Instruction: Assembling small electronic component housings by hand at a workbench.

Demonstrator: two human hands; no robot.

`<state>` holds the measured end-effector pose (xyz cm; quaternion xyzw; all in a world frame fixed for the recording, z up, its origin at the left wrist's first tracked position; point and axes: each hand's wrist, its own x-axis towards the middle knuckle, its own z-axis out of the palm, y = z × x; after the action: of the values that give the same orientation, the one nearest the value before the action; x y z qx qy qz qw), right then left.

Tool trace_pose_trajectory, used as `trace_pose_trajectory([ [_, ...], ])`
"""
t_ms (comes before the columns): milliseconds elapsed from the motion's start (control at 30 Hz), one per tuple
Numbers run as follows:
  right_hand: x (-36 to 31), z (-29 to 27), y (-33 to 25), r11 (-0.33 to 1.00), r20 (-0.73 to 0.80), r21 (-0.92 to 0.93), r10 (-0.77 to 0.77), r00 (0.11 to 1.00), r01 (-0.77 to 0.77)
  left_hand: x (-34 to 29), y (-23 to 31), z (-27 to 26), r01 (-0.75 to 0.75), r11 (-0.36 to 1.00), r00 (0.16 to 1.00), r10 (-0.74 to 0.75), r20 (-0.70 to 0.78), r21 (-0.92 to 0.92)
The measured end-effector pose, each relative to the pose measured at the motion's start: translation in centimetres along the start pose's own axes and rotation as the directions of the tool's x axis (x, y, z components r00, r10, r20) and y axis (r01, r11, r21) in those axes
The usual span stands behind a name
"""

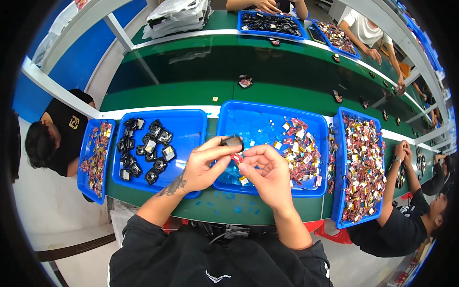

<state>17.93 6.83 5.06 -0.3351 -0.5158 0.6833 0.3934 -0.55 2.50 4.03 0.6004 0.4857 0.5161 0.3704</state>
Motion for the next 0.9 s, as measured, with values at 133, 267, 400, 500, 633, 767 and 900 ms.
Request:
trace_pose_trajectory([
  [133,-0.1,-0.5,-1.0,0.994,0.118,0.067,0.072,0.99,-0.081,0.0,-0.1,-0.6,-0.257,0.955,0.966,0.249,0.075,0.144],
  [267,-0.4,-1.0,-1.3,0.994,0.09,-0.05,0.097,0.991,-0.093,0.1,0.0,-0.5,-0.318,0.917,0.948,0.31,0.069,0.24],
  [400,-0.7,-0.4,-2.0,0.976,0.005,-0.219,0.013,1.0,-0.011,0.0,0.2,-0.3,-0.316,0.909,0.948,0.311,0.064,0.272],
  [500,-0.8,-0.4,-2.2,0.909,0.069,-0.397,-0.11,0.991,0.129,-0.1,0.2,-0.4,-0.313,0.91,0.95,0.302,0.083,0.271],
  [633,0.7,-1.0,-4.2,0.434,0.455,-0.669,-0.401,0.795,0.603,-0.5,-0.4,-0.3,0.115,0.974,0.971,-0.069,0.228,-0.197],
  [767,1.4,-2.2,-4.9,0.284,0.647,-0.62,-0.342,0.681,0.732,-0.8,-0.8,0.8,0.429,0.734,0.9,-0.298,0.319,-0.526],
  [900,0.4,-1.5,-3.7,0.603,0.407,-0.614,-0.311,0.859,0.509,-1.0,-1.0,1.1,0.449,0.707,0.892,-0.321,0.318,-0.546],
])
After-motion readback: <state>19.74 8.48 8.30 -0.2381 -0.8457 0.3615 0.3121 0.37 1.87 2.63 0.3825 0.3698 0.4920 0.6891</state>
